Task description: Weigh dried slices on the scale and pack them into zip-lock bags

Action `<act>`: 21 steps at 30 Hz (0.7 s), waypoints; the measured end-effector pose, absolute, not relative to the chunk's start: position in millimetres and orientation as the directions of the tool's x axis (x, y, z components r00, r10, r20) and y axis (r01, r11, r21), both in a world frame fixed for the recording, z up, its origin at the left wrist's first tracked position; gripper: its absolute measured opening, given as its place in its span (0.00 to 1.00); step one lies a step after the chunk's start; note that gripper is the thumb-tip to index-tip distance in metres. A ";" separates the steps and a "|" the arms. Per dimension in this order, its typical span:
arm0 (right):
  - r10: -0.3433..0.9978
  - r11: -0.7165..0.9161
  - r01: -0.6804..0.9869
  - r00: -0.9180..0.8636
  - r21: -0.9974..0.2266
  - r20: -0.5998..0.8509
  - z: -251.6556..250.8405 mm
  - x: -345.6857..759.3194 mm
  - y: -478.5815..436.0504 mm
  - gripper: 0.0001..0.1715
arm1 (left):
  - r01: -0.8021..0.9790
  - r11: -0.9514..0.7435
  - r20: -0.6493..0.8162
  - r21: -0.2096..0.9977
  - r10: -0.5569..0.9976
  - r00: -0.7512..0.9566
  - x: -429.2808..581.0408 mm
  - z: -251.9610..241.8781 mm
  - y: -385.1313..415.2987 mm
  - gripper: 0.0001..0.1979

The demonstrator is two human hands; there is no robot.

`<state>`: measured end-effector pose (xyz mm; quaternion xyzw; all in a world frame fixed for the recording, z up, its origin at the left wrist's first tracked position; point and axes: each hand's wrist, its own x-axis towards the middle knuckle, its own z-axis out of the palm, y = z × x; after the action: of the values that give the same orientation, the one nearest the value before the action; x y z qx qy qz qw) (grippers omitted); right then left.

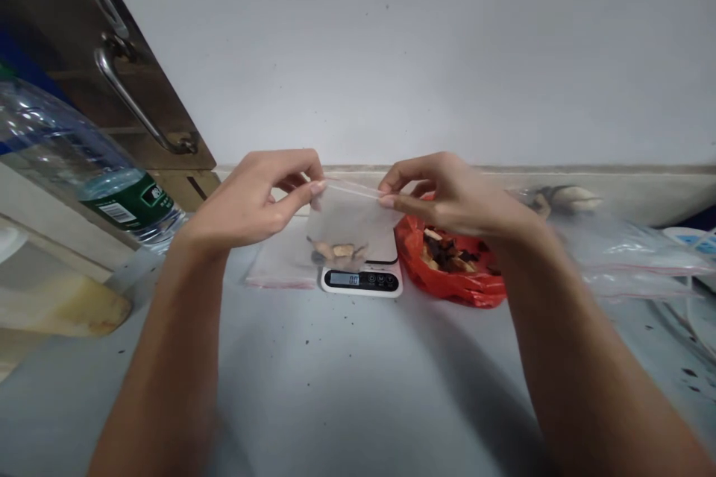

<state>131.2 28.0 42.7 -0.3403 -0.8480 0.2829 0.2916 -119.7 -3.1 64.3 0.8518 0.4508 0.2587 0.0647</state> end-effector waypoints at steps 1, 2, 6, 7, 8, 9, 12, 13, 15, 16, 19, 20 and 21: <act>0.753 0.603 0.432 -0.587 -0.671 0.298 42.9 134.9 28.8 0.12 | 0.738 -0.577 0.378 0.350 0.808 0.453 -121.0 63.8 -2.1 0.12; 0.764 0.595 0.451 -0.576 -0.666 0.292 43.0 138.4 29.5 0.12 | 0.741 -0.570 0.375 0.355 0.813 0.446 -121.8 63.3 -1.3 0.12; 0.795 0.567 0.498 -0.540 -0.656 0.277 42.3 147.6 31.0 0.13 | 0.751 -0.560 0.387 0.350 0.817 0.428 -122.8 62.0 0.3 0.11; 0.798 0.565 0.499 -0.533 -0.657 0.281 41.8 148.6 31.3 0.13 | 0.753 -0.559 0.387 0.347 0.817 0.427 -123.0 61.9 0.3 0.11; 0.801 0.562 0.499 -0.527 -0.660 0.284 41.3 149.5 31.6 0.13 | 0.755 -0.559 0.384 0.344 0.817 0.430 -123.6 61.9 0.2 0.11; 0.804 0.560 0.504 -0.521 -0.658 0.286 40.7 150.3 32.0 0.12 | 0.755 -0.559 0.381 0.342 0.817 0.433 -124.8 62.2 -0.1 0.11; 0.834 0.536 0.569 -0.473 -0.624 0.284 39.4 155.0 33.4 0.07 | 0.745 -0.558 0.429 0.365 0.811 0.398 -132.4 65.1 -3.0 0.10; 0.846 0.524 0.589 -0.446 -0.615 0.293 39.7 157.2 33.5 0.06 | 0.743 -0.553 0.460 0.377 0.808 0.368 -135.7 66.9 -4.7 0.09; 0.854 0.517 0.589 -0.404 -0.621 0.327 42.5 160.7 32.0 0.06 | 0.746 -0.544 0.518 0.383 0.796 0.314 -140.5 71.3 -8.5 0.08; 0.849 0.524 0.565 -0.405 -0.637 0.339 45.0 161.0 30.3 0.05 | 0.758 -0.539 0.521 0.368 0.795 0.312 -140.9 73.5 -10.3 0.08; 0.806 0.544 0.475 -0.525 -0.692 0.273 54.8 152.5 22.1 0.23 | 0.774 -0.570 0.505 0.274 0.771 0.389 -130.6 76.6 -13.5 0.09; 0.779 0.547 0.458 -0.585 -0.701 0.226 57.8 146.9 19.5 0.31 | 0.751 -0.617 0.530 0.234 0.729 0.433 -123.6 75.8 -13.7 0.10; 0.748 0.555 0.455 -0.639 -0.696 0.179 60.2 140.7 17.3 0.35 | 0.731 -0.652 0.555 0.202 0.691 0.463 -115.3 74.0 -13.6 0.10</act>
<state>140.7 17.3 60.2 -0.3542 -0.8498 0.3116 0.2351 -115.3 -13.6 74.0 0.8547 0.4158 0.3091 -0.0320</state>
